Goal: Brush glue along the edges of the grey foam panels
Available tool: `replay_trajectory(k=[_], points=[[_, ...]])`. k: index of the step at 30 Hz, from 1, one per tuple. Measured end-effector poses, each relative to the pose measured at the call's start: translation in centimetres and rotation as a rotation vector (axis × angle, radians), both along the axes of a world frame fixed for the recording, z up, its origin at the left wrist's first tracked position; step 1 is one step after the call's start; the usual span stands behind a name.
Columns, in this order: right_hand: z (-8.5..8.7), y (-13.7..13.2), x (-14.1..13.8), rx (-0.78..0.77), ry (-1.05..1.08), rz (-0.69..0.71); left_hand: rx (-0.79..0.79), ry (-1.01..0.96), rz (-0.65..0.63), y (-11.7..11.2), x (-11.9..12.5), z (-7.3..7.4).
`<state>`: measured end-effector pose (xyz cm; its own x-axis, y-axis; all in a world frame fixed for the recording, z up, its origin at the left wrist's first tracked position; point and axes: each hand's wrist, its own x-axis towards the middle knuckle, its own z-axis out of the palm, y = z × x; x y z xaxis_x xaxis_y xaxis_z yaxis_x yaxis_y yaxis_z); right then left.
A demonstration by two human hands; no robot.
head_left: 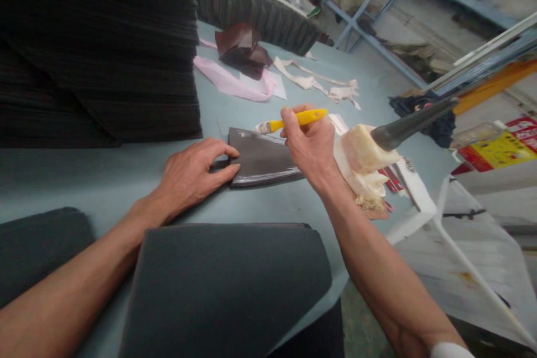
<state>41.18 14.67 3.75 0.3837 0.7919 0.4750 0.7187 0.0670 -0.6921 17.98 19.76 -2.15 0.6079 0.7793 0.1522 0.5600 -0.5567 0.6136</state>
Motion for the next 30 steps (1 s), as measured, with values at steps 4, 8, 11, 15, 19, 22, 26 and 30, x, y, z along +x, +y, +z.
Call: replay_trajectory(k=[4,8,11,15,19,22,26,30], points=[[0.0,-0.8,0.9,-0.013,-0.053,-0.042,0.0,0.004,0.004,0.0,0.0,0.1],[-0.7,0.3,-0.8,-0.028,-0.033,0.009,-0.002,0.01,-0.005,0.0,0.0,0.1],[-0.7,1.2,-1.8,-0.04,0.014,0.063,0.0,0.009,0.001,0.1,0.0,0.1],[0.1,0.9,-0.6,-0.004,0.0,0.039,0.009,0.0,0.002,0.0,0.0,0.1],[0.2,0.3,0.2,-0.005,-0.039,-0.02,0.003,-0.002,-0.003,-0.1,0.0,0.1],[-0.5,1.0,-1.0,-0.031,-0.024,0.023,0.004,-0.002,-0.007,-0.1,0.1,0.1],[-0.7,2.0,-2.6,-0.037,0.013,0.105,0.008,0.001,-0.001,-0.1,0.1,-0.1],[0.0,1.8,-1.5,0.014,-0.03,0.087,0.016,-0.014,-0.006,-0.1,0.2,-0.2]])
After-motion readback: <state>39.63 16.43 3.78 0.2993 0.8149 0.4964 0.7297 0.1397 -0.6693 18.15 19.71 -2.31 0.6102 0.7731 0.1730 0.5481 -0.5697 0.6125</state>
